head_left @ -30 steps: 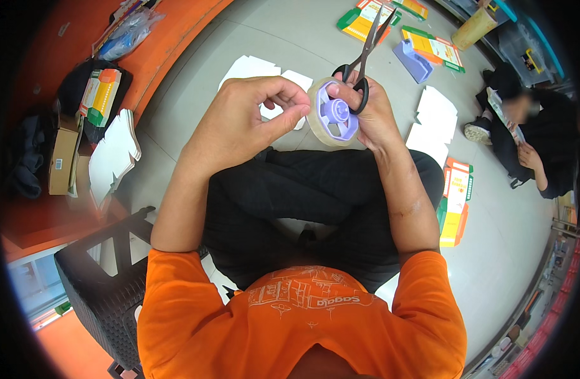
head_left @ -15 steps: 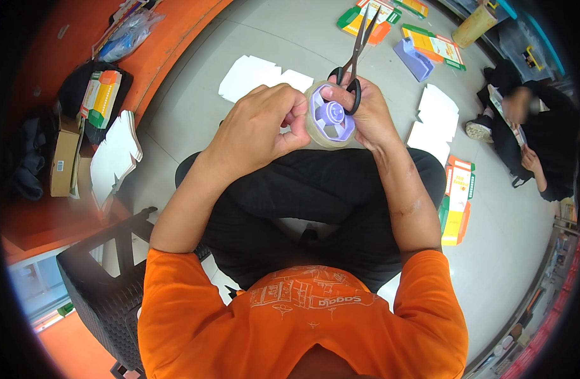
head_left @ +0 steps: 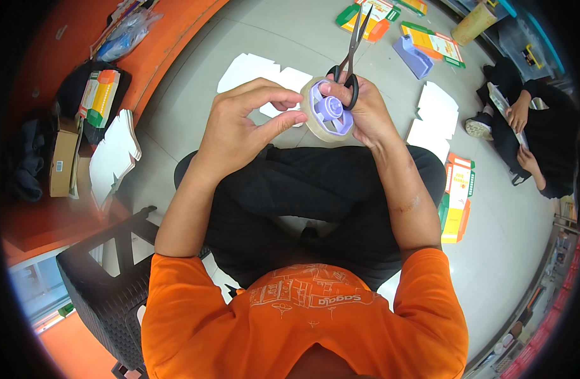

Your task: The person sits on the floor and assembles white paper boxes by applying clear tape to the edges and folding the flaps. They use scissors to cut the tape and handle multiple box pieces, stacking them as they are completed.

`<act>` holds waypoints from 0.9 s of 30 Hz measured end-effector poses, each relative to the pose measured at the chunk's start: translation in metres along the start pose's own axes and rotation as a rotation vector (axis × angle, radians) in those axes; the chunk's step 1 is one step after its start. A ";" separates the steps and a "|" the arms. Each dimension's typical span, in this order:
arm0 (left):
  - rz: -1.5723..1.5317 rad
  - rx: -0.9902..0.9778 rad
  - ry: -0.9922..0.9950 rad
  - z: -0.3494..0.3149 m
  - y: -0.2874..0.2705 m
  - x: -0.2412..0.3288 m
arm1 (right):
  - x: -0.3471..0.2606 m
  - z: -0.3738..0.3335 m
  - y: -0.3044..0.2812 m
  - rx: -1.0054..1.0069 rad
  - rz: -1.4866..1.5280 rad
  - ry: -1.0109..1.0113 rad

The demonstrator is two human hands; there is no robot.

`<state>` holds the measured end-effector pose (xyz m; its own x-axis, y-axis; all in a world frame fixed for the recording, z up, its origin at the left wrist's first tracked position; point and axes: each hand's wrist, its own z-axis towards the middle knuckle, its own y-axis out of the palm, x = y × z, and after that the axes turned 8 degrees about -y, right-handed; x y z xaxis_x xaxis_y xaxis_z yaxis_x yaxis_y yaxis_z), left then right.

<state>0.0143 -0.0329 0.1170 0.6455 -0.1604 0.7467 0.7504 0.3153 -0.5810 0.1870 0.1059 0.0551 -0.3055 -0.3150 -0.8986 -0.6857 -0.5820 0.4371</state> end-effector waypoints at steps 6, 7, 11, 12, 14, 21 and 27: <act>0.190 -0.041 -0.025 -0.011 -0.007 0.006 | 0.014 0.000 0.004 -0.041 0.004 0.161; 0.190 -0.038 -0.049 -0.014 -0.008 0.005 | 0.022 0.000 0.003 -0.065 -0.006 0.217; 0.197 -0.030 -0.151 -0.023 -0.018 -0.009 | 0.065 0.000 -0.006 -0.125 0.025 0.490; 0.200 -0.030 -0.175 -0.023 -0.023 -0.014 | 0.076 0.002 -0.005 -0.127 -0.047 0.528; 0.158 -0.114 -0.275 -0.021 -0.030 -0.024 | 0.108 0.010 -0.018 -0.130 -0.045 0.585; 0.406 -0.366 -0.207 0.007 -0.046 -0.048 | 0.118 0.029 -0.025 -0.268 -0.713 0.485; 0.581 -0.365 -0.138 0.023 -0.077 -0.029 | 0.050 0.028 -0.026 -0.261 -1.126 -0.074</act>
<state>-0.0655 -0.0311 0.1480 0.9510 0.0664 0.3021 0.3042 -0.0246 -0.9523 0.1712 0.1265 -0.0026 0.3475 0.5195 -0.7806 -0.4395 -0.6451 -0.6250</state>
